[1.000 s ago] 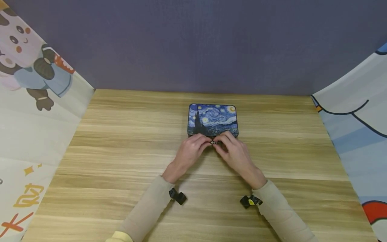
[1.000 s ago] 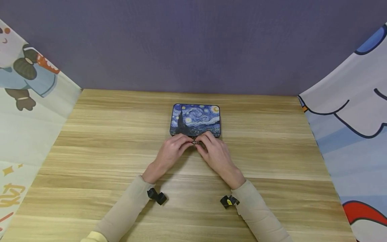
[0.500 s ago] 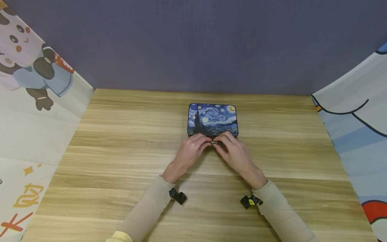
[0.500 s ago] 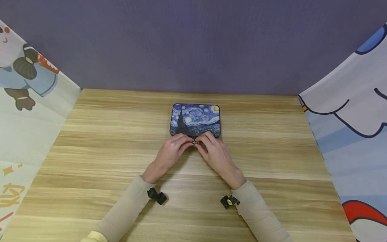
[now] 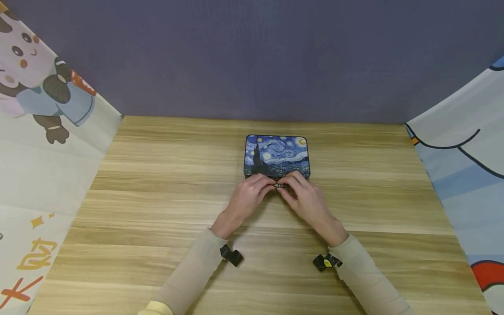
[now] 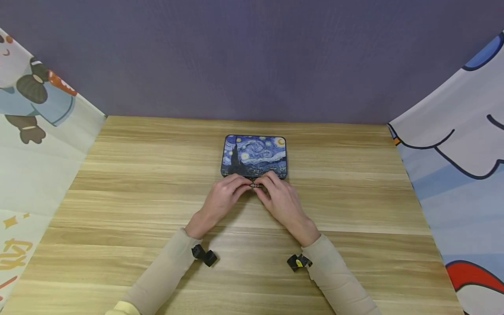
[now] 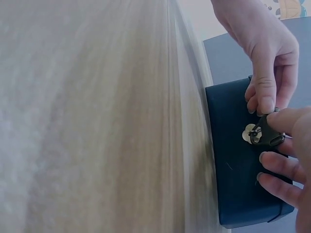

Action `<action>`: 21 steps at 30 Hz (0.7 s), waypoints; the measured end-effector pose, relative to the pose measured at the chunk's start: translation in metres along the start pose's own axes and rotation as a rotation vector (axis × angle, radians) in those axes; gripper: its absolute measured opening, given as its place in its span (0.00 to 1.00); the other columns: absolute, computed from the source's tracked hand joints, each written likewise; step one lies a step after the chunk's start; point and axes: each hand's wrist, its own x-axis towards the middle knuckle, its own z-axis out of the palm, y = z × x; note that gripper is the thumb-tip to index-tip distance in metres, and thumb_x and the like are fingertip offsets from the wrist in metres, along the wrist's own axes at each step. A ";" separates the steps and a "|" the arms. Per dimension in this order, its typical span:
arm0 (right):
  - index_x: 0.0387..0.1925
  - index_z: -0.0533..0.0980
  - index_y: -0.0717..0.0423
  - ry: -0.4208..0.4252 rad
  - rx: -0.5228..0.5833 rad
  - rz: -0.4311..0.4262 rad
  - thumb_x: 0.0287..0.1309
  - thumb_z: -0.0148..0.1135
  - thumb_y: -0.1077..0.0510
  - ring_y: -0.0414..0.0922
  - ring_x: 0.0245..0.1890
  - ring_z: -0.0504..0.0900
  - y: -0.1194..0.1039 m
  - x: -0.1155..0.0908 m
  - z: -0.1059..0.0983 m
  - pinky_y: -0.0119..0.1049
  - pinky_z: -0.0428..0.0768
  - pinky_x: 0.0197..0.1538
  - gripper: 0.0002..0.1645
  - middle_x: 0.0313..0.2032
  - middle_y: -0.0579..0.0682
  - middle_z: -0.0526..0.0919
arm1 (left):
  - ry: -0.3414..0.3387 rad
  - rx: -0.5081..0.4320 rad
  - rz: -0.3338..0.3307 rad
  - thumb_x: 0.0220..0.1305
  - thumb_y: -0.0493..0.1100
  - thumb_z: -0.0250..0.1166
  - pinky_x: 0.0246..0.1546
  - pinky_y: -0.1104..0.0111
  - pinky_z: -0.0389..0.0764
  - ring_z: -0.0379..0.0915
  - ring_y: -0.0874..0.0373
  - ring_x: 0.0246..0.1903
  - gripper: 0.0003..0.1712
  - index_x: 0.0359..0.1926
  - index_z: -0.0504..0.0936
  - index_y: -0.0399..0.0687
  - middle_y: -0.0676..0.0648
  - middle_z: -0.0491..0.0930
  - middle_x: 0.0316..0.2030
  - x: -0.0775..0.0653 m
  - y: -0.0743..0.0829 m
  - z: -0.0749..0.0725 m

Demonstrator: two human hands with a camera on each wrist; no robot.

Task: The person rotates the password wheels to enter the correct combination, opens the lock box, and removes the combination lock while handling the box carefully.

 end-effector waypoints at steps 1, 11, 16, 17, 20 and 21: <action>0.43 0.82 0.57 0.002 0.002 0.001 0.58 0.77 0.61 0.42 0.29 0.79 0.000 0.000 0.000 0.35 0.81 0.26 0.13 0.41 0.51 0.81 | 0.000 -0.002 -0.002 0.64 0.36 0.73 0.45 0.72 0.87 0.86 0.56 0.38 0.06 0.41 0.88 0.41 0.47 0.88 0.38 0.000 0.000 0.000; 0.44 0.81 0.56 -0.001 0.015 0.011 0.57 0.78 0.62 0.41 0.28 0.77 0.001 0.000 0.002 0.33 0.79 0.25 0.15 0.41 0.50 0.82 | -0.002 -0.010 -0.007 0.64 0.36 0.73 0.45 0.72 0.87 0.86 0.56 0.38 0.06 0.41 0.88 0.41 0.47 0.88 0.38 0.000 0.000 0.000; 0.44 0.81 0.56 -0.001 0.013 0.017 0.56 0.78 0.62 0.41 0.28 0.77 0.000 0.000 0.002 0.33 0.78 0.25 0.16 0.41 0.50 0.82 | 0.000 -0.012 -0.004 0.63 0.36 0.73 0.45 0.72 0.87 0.86 0.56 0.38 0.06 0.41 0.88 0.41 0.47 0.88 0.38 0.000 0.000 -0.001; 0.44 0.81 0.56 0.000 0.014 0.018 0.56 0.78 0.62 0.40 0.28 0.77 0.000 0.000 0.002 0.33 0.78 0.25 0.16 0.41 0.50 0.82 | 0.000 -0.012 -0.003 0.63 0.36 0.73 0.45 0.72 0.87 0.86 0.56 0.38 0.06 0.41 0.88 0.41 0.47 0.88 0.38 0.000 0.000 -0.001; 0.44 0.81 0.56 0.002 0.012 0.017 0.55 0.78 0.62 0.40 0.28 0.77 0.000 -0.001 0.003 0.33 0.78 0.25 0.16 0.41 0.50 0.82 | 0.000 -0.009 -0.002 0.64 0.36 0.73 0.45 0.71 0.87 0.86 0.56 0.38 0.06 0.41 0.88 0.41 0.47 0.88 0.38 0.001 0.000 -0.001; 0.44 0.81 0.56 0.000 0.011 0.017 0.56 0.78 0.62 0.40 0.28 0.77 0.000 -0.001 0.003 0.33 0.78 0.25 0.16 0.41 0.50 0.82 | 0.000 -0.008 -0.001 0.64 0.36 0.73 0.45 0.71 0.87 0.86 0.56 0.38 0.06 0.41 0.88 0.41 0.47 0.88 0.38 0.001 -0.001 -0.001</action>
